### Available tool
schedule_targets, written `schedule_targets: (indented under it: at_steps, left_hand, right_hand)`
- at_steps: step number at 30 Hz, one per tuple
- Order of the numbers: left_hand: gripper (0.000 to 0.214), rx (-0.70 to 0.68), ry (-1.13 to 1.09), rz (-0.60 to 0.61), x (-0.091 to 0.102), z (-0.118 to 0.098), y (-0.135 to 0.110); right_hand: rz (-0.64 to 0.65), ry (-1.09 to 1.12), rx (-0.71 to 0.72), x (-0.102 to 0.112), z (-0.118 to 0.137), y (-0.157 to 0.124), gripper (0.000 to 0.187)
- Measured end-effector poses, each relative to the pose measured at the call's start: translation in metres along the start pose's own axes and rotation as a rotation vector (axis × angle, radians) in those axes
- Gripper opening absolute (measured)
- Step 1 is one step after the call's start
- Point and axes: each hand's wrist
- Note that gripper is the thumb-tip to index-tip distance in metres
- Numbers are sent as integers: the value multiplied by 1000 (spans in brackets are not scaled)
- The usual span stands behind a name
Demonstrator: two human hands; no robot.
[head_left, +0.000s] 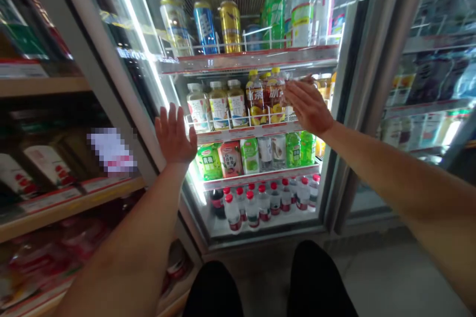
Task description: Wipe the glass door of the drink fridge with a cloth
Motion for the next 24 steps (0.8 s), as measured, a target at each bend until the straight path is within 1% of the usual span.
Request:
schedule_targets:
  at_steps: [1, 2, 3, 5, 6, 8, 9, 11, 13, 15, 19, 21, 24]
  left_hand:
    - [70, -2, 1, -4, -1, 1, 0]
    - [71, -9, 1, -10, -1, 2, 0]
    - [72, -19, 5, -14, -2, 3, 0]
    - [73, -47, 16, -30, -3, 4, -1]
    - [73, -54, 16, -35, -3, 4, -1]
    - [72, -41, -4, -35, -2, 3, -1]
    - [72, -28, -21, -35, -2, 2, -1]
    - [71, -8, -44, -27, -2, 1, -1]
    - [72, -18, -32, -33, -2, 2, -1]
    - [73, -36, -3, -36, -3, 4, -1]
    - [71, -17, -24, -24, -2, 3, -1]
    - [70, -3, -65, -12, -1, 2, 0]
    - [68, -1, -84, -8, 0, 1, -1]
  right_hand:
    - [24, 2, 45, 3, -5, 0, 46]
    - [30, -6, 58, 5, -13, 3, 46]
    - [12, -23, 37, 6, -20, 8, 46]
    - [-70, -66, -73, 7, -31, 17, 49]
    - [-107, -81, -140, 6, -33, 18, 50]
    - [-145, -92, -251, 4, -27, 13, 52]
    - [-146, -88, -274, 3, -21, 6, 52]
    - [-133, -75, -263, 1, -9, -7, 52]
    - [-127, -62, -220, 0, -6, -13, 51]
    - [-147, -46, -222, -1, -14, -3, 50]
    - [-282, 17, -358, -8, -37, 37, 51]
    - [-319, 31, -419, -13, -33, 45, 52]
    - [-280, 6, -417, -17, -5, 34, 54]
Point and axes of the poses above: each hand's wrist, its own y-axis towards the middle knuckle, its own x-axis out of the back of the hand, z = x × y, and after that the axes turned 11 degrees about -y, right-handed
